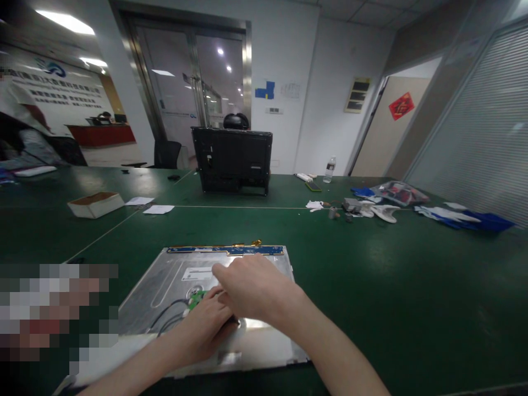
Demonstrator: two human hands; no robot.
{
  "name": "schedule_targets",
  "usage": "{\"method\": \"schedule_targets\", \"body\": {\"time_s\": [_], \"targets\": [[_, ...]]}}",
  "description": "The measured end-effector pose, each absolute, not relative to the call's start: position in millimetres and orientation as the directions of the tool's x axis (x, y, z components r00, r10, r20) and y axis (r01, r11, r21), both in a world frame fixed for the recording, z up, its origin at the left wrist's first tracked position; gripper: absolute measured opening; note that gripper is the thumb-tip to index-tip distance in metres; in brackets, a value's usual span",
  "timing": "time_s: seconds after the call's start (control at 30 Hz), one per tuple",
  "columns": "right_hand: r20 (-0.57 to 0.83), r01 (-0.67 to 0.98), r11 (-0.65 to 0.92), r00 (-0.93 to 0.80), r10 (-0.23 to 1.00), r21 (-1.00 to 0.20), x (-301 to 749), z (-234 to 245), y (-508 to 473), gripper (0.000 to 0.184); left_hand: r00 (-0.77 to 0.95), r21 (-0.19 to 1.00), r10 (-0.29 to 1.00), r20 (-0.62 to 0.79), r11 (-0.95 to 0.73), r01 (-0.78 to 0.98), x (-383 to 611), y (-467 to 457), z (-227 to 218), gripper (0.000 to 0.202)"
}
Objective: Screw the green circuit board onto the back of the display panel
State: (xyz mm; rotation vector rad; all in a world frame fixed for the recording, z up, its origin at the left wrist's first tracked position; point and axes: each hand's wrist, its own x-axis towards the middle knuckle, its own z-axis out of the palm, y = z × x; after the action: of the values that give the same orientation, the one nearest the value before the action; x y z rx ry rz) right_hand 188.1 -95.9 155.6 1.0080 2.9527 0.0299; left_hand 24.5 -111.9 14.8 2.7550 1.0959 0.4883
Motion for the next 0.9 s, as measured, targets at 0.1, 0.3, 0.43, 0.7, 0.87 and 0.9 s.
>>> {"method": "schedule_targets", "body": {"time_s": [0.1,0.3,0.43,0.7,0.87,0.9], "targets": [[0.001,0.565,0.825,-0.825,0.566,0.018,189.8,154.9,-95.5,0.014,0.689,0.230,0.678,0.255,-0.735,0.638,24.6,-111.3,12.5,0.017],[0.035,0.507,0.862,-0.862,0.506,-0.001,192.8,153.0,-96.5,0.020,0.691,0.220,0.671,0.270,-0.742,0.634,23.8,-110.6,6.1,0.018],[0.036,0.498,0.866,-0.866,0.499,-0.029,192.2,153.6,-97.5,0.021,0.684,0.230,0.676,0.273,-0.736,0.636,24.1,-110.5,5.4,0.019],[0.024,0.490,0.870,-0.870,0.492,-0.060,191.3,153.5,-98.4,0.022,0.689,0.248,0.662,0.296,-0.749,0.614,23.7,-111.5,7.2,0.023],[0.044,0.456,0.886,-0.886,0.461,-0.084,191.6,150.9,-97.2,0.028,0.686,0.242,0.671,0.281,-0.741,0.626,23.4,-110.5,7.2,0.022],[0.040,0.456,0.885,-0.887,0.461,-0.088,191.8,150.8,-96.8,0.029,0.685,0.241,0.674,0.275,-0.738,0.630,23.3,-110.1,7.2,0.022]]}}
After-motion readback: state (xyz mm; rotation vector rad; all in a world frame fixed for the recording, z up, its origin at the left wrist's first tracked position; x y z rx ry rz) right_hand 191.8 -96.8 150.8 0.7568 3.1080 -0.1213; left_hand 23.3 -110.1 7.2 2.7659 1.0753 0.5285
